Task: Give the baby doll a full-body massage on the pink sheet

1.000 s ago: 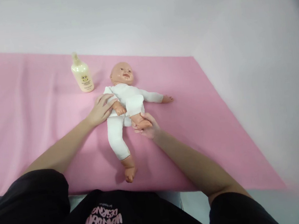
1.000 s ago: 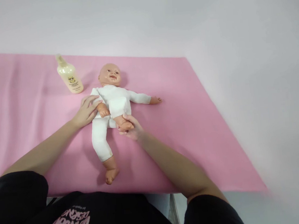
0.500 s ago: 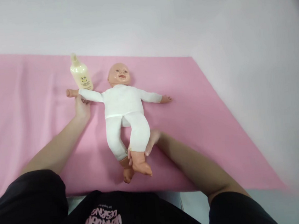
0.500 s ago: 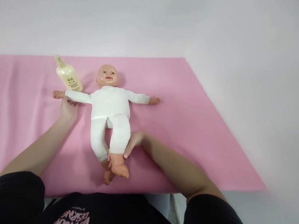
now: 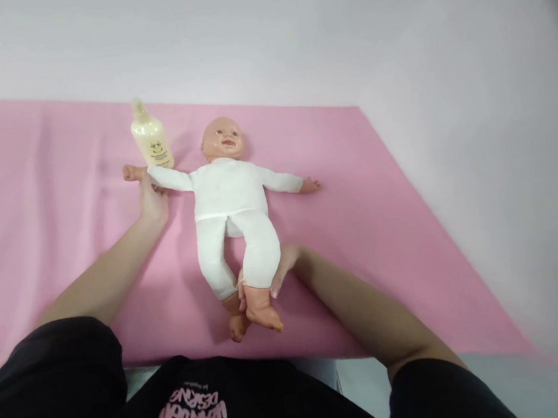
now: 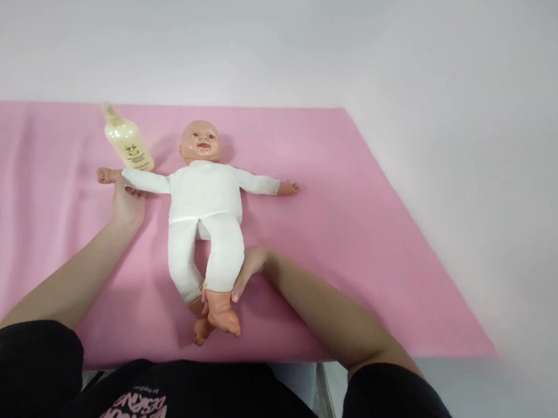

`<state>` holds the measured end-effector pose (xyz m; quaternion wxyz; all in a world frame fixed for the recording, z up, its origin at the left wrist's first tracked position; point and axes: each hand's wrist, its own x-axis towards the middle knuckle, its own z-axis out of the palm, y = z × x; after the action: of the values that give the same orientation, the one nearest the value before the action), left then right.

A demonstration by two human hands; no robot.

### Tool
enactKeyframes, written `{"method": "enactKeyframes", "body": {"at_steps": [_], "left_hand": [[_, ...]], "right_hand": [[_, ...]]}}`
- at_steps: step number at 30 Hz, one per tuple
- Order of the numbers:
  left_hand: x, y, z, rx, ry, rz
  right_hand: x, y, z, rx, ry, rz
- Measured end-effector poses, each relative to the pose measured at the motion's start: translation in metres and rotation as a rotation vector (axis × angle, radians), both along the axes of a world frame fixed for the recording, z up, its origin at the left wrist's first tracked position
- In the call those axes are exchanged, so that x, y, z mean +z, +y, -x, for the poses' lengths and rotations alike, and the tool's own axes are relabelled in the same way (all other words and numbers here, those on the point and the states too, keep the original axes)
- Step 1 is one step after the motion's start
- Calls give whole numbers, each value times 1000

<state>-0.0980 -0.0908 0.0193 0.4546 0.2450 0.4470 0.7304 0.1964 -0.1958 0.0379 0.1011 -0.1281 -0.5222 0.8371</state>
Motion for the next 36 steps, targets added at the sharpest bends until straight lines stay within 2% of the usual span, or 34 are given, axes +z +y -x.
{"method": "enactKeyframes", "body": {"at_steps": [2, 3, 4, 5, 8, 12, 15, 18, 21, 26, 30, 36], "left_hand": [[-2, 0, 1, -22, 72, -16], [-3, -1, 1, -35, 125, -23], [-4, -1, 2, -53, 184, -36], [-5, -1, 2, -71, 245, -56], [-8, -4, 1, -108, 441, -183], [-9, -16, -5, -112, 808, -405], [-4, -29, -11, -192, 1135, -521], [2, -37, -16, -321, 1433, -635], [6, -38, -18, -364, 1558, -688], [7, -37, -17, -385, 1613, -656], [7, -38, -16, -390, 1622, -663], [5, -38, -18, -429, 1640, -751]], "right_hand": [[3, -1, 2, 422, -4, -63], [3, -1, 3, 576, 11, -90], [2, -2, 3, 641, 38, -104], [0, -2, 2, 633, 74, -103], [-12, -7, 0, 408, 206, -29], [-24, -15, 1, -41, 392, 106], [-21, -14, 3, -276, 383, 192], [-13, -10, 3, -423, 334, 272], [-10, -7, 2, -491, 304, 307], [-11, -6, 3, -554, 231, 348], [-12, -6, 3, -555, 220, 359], [-16, -6, 4, -535, 239, 344]]}}
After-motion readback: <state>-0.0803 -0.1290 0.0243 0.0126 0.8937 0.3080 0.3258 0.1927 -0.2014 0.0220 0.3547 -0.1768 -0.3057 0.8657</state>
